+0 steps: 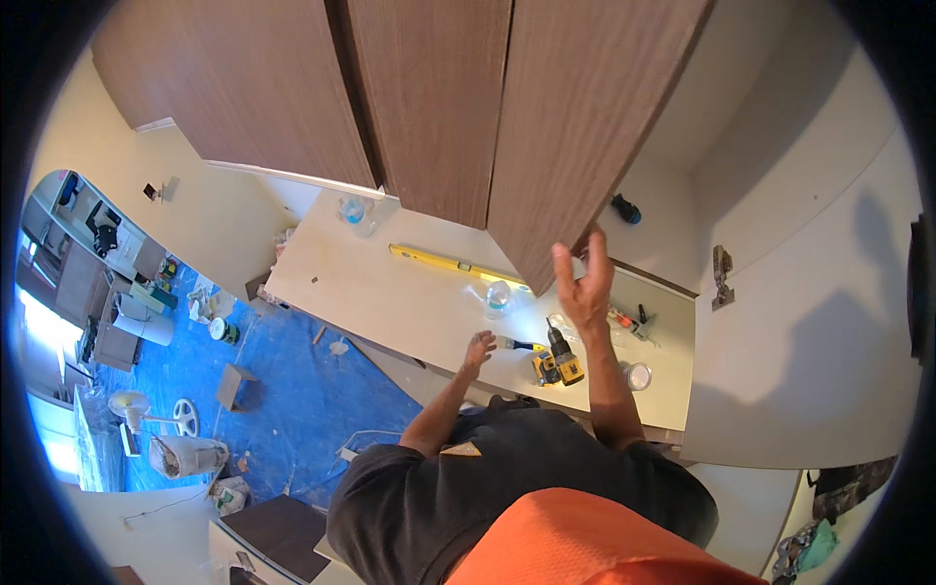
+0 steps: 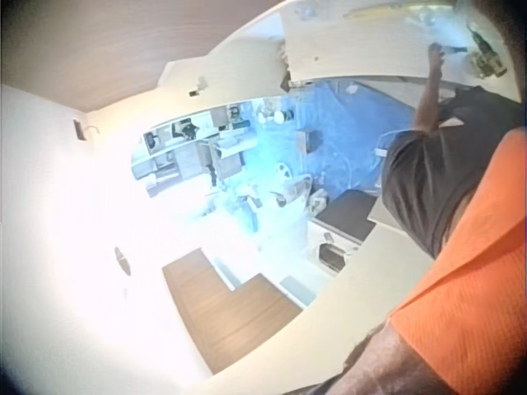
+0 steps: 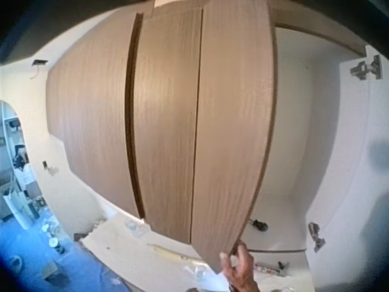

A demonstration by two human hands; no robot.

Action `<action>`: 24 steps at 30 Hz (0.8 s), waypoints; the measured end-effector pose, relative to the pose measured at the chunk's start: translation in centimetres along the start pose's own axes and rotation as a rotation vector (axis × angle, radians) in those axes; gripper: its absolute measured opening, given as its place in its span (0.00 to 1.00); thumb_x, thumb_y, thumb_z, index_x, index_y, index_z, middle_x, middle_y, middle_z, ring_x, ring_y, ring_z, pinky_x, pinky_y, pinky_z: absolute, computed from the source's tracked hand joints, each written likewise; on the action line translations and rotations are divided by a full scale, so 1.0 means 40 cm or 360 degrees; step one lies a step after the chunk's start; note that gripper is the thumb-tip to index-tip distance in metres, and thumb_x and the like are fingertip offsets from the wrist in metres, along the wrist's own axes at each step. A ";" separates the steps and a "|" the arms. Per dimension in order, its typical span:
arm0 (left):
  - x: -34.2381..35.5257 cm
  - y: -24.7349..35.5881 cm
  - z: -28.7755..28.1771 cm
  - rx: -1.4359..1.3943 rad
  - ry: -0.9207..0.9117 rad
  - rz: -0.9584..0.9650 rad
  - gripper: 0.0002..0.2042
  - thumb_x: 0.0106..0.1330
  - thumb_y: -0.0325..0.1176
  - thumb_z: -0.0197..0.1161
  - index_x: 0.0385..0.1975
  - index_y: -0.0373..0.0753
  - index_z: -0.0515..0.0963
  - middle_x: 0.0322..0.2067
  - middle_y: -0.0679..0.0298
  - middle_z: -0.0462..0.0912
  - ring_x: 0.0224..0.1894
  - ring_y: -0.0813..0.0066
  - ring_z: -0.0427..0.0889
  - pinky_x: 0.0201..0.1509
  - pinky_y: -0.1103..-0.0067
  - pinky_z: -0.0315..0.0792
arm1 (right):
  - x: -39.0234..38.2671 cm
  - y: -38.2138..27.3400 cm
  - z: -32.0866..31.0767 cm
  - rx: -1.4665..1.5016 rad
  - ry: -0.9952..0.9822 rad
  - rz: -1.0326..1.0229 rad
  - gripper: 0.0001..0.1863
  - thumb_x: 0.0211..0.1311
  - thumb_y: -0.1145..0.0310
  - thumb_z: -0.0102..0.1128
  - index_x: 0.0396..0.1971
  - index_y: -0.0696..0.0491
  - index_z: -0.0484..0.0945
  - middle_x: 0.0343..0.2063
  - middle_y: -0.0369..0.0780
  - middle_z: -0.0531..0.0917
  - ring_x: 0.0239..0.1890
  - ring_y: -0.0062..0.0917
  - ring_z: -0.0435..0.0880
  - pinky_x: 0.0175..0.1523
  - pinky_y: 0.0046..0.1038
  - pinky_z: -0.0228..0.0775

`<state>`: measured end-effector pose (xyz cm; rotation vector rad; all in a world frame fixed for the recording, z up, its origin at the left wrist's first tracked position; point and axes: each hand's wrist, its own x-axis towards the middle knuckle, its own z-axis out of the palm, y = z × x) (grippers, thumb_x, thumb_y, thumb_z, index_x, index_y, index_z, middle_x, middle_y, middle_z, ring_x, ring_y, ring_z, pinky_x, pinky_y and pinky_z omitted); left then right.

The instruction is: The person uses a cordless drill to attach hinges to a cabinet door, then switches to a manual screwdriver for adjustments. They repeatedly open and close the door to check alignment and make further adjustments.

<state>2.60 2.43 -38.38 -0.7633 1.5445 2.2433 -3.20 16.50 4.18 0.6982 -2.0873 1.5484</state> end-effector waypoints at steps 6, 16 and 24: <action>0.035 0.083 0.014 0.0055 -0.0213 0.0086 0.30 0.69 0.50 0.57 0.66 0.40 0.64 0.60 0.57 0.75 0.61 0.59 0.75 0.65 0.60 0.65 | 0.044 0.057 -0.026 0.0063 0.0033 -0.0093 0.27 0.73 0.62 0.55 0.64 0.62 0.64 0.54 0.51 0.78 0.54 0.33 0.81 0.60 0.33 0.72; 0.063 0.012 -0.001 0.0102 -0.0415 -0.0031 0.22 0.70 0.44 0.56 0.63 0.48 0.69 0.54 0.64 0.81 0.54 0.68 0.80 0.55 0.65 0.69 | 0.080 0.066 -0.027 0.0184 0.0205 0.0057 0.32 0.76 0.61 0.52 0.71 0.62 0.58 0.67 0.49 0.69 0.68 0.32 0.69 0.70 0.33 0.62; -0.088 0.329 0.091 -0.0033 0.0059 0.1200 0.13 0.71 0.29 0.59 0.52 0.33 0.74 0.44 0.60 0.80 0.48 0.69 0.81 0.53 0.76 0.74 | 0.079 0.100 0.017 -0.0085 0.0418 0.0031 0.30 0.78 0.57 0.44 0.71 0.60 0.58 0.68 0.50 0.68 0.69 0.37 0.68 0.72 0.34 0.58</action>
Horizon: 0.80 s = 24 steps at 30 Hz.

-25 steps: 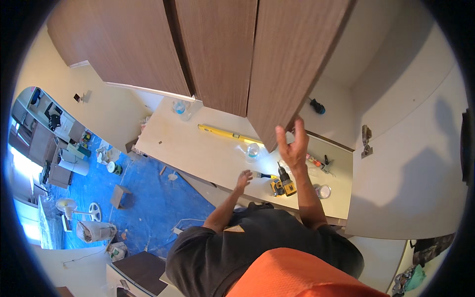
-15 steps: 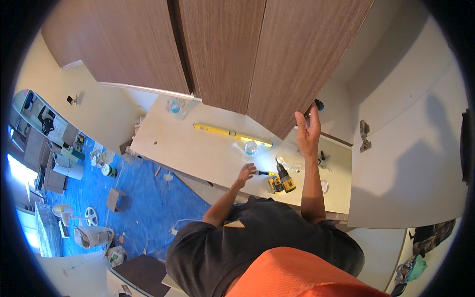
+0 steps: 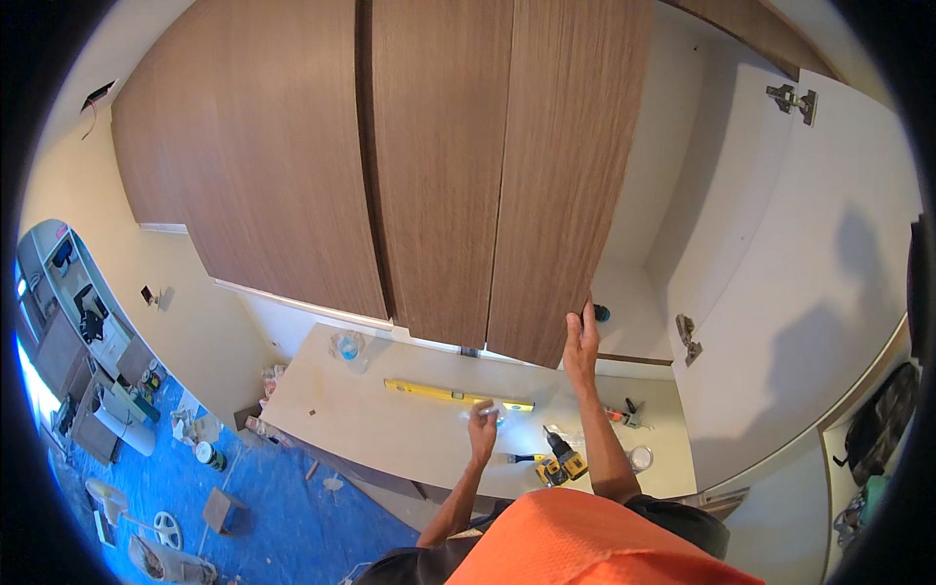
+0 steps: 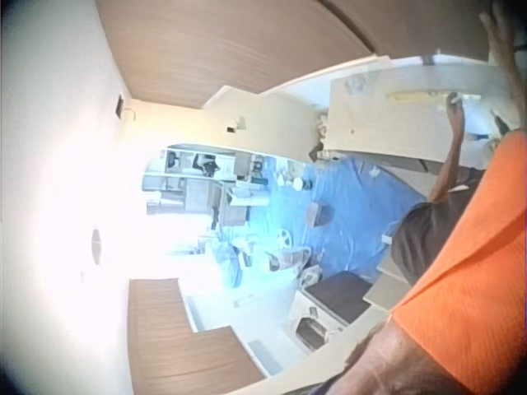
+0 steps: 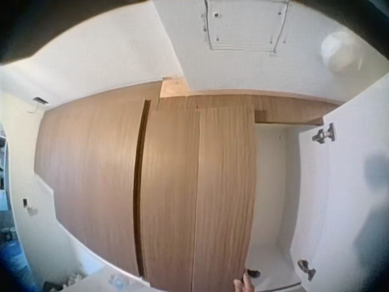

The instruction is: The person uses a cordless drill to attach hinges to a cabinet door, then switches to a manual screwdriver for adjustments. They repeatedly open and close the door to check alignment and make further adjustments.

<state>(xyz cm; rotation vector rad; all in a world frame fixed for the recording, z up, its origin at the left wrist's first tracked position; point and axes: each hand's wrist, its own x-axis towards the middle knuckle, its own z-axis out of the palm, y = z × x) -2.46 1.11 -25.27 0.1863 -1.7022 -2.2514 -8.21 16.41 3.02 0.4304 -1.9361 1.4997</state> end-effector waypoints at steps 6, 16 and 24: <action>0.137 0.502 0.085 0.0443 0.0093 0.1384 0.13 0.65 0.21 0.58 0.49 0.34 0.76 0.48 0.52 0.79 0.51 0.58 0.80 0.55 0.67 0.73 | 0.010 -0.003 0.003 -0.0073 -0.0009 0.0121 0.29 0.79 0.58 0.39 0.72 0.60 0.58 0.69 0.51 0.67 0.70 0.39 0.66 0.73 0.33 0.55; 0.218 0.977 0.285 0.0876 0.0009 0.2207 0.20 0.60 0.21 0.61 0.54 0.39 0.76 0.62 0.53 0.72 0.68 0.52 0.68 0.74 0.51 0.57 | 0.045 0.018 0.073 -0.0104 0.0352 -0.0291 0.28 0.80 0.59 0.34 0.70 0.60 0.58 0.64 0.55 0.70 0.68 0.44 0.68 0.70 0.36 0.59; 0.276 0.961 0.373 0.1183 -0.0078 0.2165 0.22 0.65 0.29 0.61 0.61 0.43 0.72 0.72 0.57 0.60 0.76 0.55 0.52 0.78 0.51 0.45 | 0.063 0.075 0.086 -0.0161 0.0414 -0.0368 0.28 0.78 0.59 0.33 0.70 0.62 0.57 0.64 0.58 0.69 0.67 0.48 0.68 0.69 0.41 0.59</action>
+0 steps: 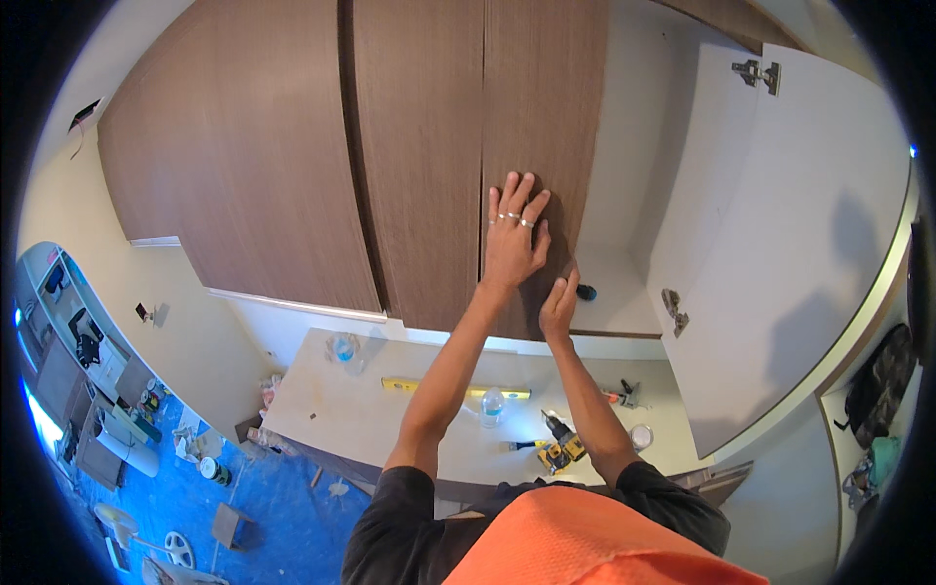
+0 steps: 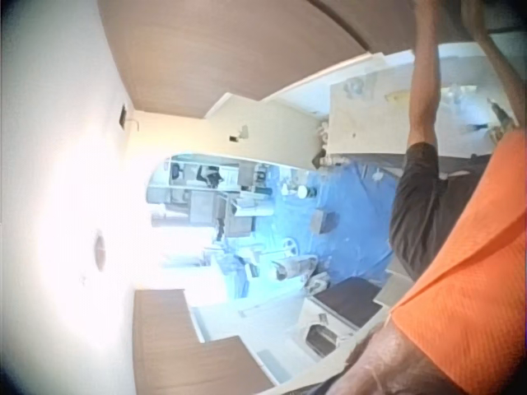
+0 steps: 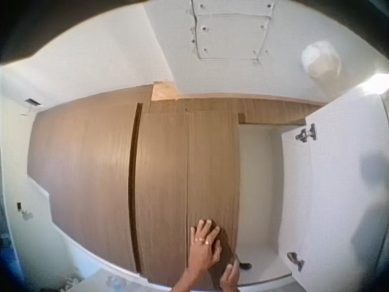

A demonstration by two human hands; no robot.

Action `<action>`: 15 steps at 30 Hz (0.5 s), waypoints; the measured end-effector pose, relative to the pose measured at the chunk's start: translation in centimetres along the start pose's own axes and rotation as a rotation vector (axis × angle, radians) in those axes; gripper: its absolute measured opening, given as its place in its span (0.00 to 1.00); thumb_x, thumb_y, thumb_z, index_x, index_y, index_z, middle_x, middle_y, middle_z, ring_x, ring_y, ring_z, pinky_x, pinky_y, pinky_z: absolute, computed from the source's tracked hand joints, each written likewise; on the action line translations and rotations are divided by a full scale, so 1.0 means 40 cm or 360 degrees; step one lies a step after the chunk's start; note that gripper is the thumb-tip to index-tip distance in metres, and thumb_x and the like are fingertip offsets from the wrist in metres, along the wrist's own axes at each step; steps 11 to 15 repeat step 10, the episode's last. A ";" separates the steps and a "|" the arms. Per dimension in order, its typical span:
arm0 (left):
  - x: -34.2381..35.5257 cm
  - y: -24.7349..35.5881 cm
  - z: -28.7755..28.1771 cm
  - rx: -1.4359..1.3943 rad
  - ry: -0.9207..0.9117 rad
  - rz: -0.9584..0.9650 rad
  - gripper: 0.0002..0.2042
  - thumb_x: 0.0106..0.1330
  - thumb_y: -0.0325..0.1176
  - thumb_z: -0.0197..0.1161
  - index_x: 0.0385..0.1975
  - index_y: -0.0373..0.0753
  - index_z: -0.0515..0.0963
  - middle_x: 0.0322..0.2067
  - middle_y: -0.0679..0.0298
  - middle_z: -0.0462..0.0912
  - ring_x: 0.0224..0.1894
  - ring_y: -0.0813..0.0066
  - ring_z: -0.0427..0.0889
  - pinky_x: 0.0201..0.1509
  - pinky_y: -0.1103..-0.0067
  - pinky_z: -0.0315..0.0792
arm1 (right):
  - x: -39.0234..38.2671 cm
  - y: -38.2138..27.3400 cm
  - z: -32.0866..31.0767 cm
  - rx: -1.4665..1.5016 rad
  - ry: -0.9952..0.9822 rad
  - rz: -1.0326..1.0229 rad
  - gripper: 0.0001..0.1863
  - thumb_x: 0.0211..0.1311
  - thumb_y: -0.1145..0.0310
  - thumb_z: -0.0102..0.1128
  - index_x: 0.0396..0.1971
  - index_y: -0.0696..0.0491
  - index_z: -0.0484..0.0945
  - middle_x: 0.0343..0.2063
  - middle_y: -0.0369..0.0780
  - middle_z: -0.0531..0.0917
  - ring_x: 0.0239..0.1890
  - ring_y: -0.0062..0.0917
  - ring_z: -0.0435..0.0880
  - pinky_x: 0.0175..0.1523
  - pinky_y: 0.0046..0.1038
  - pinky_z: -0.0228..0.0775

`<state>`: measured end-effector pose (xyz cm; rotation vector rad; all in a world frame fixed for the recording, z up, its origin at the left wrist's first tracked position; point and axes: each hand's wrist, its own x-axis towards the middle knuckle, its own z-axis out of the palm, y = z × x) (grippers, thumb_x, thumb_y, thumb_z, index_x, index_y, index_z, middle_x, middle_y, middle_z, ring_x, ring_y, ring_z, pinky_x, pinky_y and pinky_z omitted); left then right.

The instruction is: The person uses a cordless drill to attach hinges to a cabinet door, then switches to a manual screwdriver for adjustments. They repeatedly open and close the door to check alignment and make further adjustments.

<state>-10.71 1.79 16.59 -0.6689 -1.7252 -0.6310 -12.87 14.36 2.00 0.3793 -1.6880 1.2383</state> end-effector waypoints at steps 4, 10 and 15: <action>-0.007 -0.055 -0.045 -0.0467 -0.0072 0.0027 0.23 0.61 0.26 0.62 0.59 0.44 0.74 0.67 0.51 0.66 0.74 0.50 0.57 0.77 0.53 0.49 | 0.017 -0.026 -0.043 0.0222 -0.0211 0.0203 0.32 0.78 0.56 0.41 0.70 0.65 0.57 0.69 0.55 0.64 0.71 0.45 0.63 0.74 0.38 0.50; -0.018 -0.181 -0.181 -0.0066 0.0592 0.0159 0.16 0.66 0.20 0.58 0.54 0.37 0.74 0.61 0.48 0.72 0.58 0.47 0.77 0.56 0.65 0.75 | 0.003 -0.009 -0.093 0.0481 -0.0103 0.0088 0.34 0.77 0.52 0.46 0.73 0.56 0.55 0.73 0.44 0.59 0.71 0.32 0.61 0.74 0.30 0.50; -0.018 -0.181 -0.181 -0.0066 0.0592 0.0159 0.16 0.66 0.20 0.58 0.54 0.37 0.74 0.61 0.48 0.72 0.58 0.47 0.77 0.56 0.65 0.75 | 0.003 -0.009 -0.093 0.0481 -0.0103 0.0088 0.34 0.77 0.52 0.46 0.73 0.56 0.55 0.73 0.44 0.59 0.71 0.32 0.61 0.74 0.30 0.50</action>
